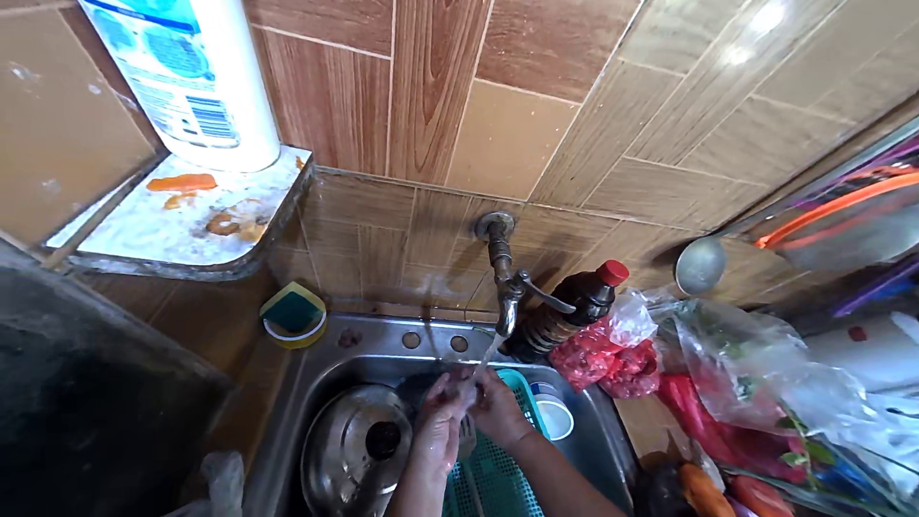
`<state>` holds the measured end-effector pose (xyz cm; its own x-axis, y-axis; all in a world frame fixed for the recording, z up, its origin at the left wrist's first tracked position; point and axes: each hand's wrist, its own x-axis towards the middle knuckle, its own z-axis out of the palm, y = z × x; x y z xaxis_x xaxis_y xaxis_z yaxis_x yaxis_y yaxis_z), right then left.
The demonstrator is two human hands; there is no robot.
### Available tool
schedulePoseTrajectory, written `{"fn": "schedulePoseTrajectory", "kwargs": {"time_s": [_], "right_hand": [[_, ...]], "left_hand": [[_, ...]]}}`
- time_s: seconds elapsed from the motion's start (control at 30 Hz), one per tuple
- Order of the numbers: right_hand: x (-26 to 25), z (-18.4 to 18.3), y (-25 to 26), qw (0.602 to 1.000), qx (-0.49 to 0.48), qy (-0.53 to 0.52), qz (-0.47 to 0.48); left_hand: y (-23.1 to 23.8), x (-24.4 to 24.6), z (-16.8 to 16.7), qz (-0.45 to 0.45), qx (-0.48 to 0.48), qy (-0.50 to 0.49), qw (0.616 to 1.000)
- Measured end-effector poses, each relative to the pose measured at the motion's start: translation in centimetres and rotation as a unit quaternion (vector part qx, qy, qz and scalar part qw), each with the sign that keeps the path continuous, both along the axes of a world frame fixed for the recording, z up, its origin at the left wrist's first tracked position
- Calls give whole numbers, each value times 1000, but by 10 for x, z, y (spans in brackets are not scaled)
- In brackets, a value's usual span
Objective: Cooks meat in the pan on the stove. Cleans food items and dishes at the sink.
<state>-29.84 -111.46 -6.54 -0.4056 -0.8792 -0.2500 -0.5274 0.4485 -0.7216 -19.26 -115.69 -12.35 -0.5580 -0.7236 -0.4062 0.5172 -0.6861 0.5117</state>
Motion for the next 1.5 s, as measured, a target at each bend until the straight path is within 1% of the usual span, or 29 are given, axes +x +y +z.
{"fn": "schedulePoseTrajectory", "kwargs": {"time_s": [0.07, 0.2, 0.3, 0.47, 0.6, 0.67, 0.73, 0.8, 0.87, 0.9, 0.97, 1.0, 1.07, 1.1, 1.2, 1.3, 1.4, 1.5], "right_hand": [[-2, -2, 1, 1000, -14, -21, -1], [-10, -8, 4, 998, -50, -48, -9], [-16, -8, 9, 996, -61, -63, -23], [-32, -10, 27, 988, -113, -95, -43], [-35, -5, 42, 984, -136, -110, -45], [-37, 1, 49, 983, -135, -117, -48], [-40, 5, 55, 980, -137, -132, -51], [-43, 7, 59, 978, -133, -150, -49], [-44, 12, 62, 981, -109, -157, -37], [-44, 15, 62, 981, -89, -169, -30], [-43, 24, 60, 976, -47, -214, -12], [-42, 28, 57, 972, -28, -235, -5], [-40, 30, 48, 964, -14, -265, -4], [-38, 28, 43, 961, -17, -275, -11], [-29, 18, 28, 966, -14, -256, -39], [-18, 9, 13, 976, -7, -210, -61], [-5, 3, 5, 988, 7, -145, -56], [9, 6, 8, 999, 1, -38, -32]], "left_hand": [[-2, 2, 2, -3, -3, 2, 1000], [-1, 4, -1, -15, -27, 64, 997], [2, 3, -4, -14, -14, 88, 996], [2, 2, 5, -72, -20, 36, 997], [4, 1, 6, -114, -34, 31, 992], [5, 3, 12, -145, -26, -16, 989], [5, 2, 10, -155, -27, -72, 985], [6, 1, 8, -152, -47, -115, 980], [8, -1, 11, -158, -87, -148, 972], [8, -1, 15, -175, -103, -139, 969], [5, 3, 21, -233, -128, -79, 961], [5, 4, 22, -247, -136, -53, 958], [4, 7, 19, -241, -150, -16, 959], [4, 8, 17, -218, -158, -21, 963], [4, 11, 12, -129, -176, -83, 972], [2, 14, 13, -61, -184, -159, 968], [-4, 14, 19, -54, -174, -255, 950], [-8, 8, 25, -81, -159, -321, 930]]}}
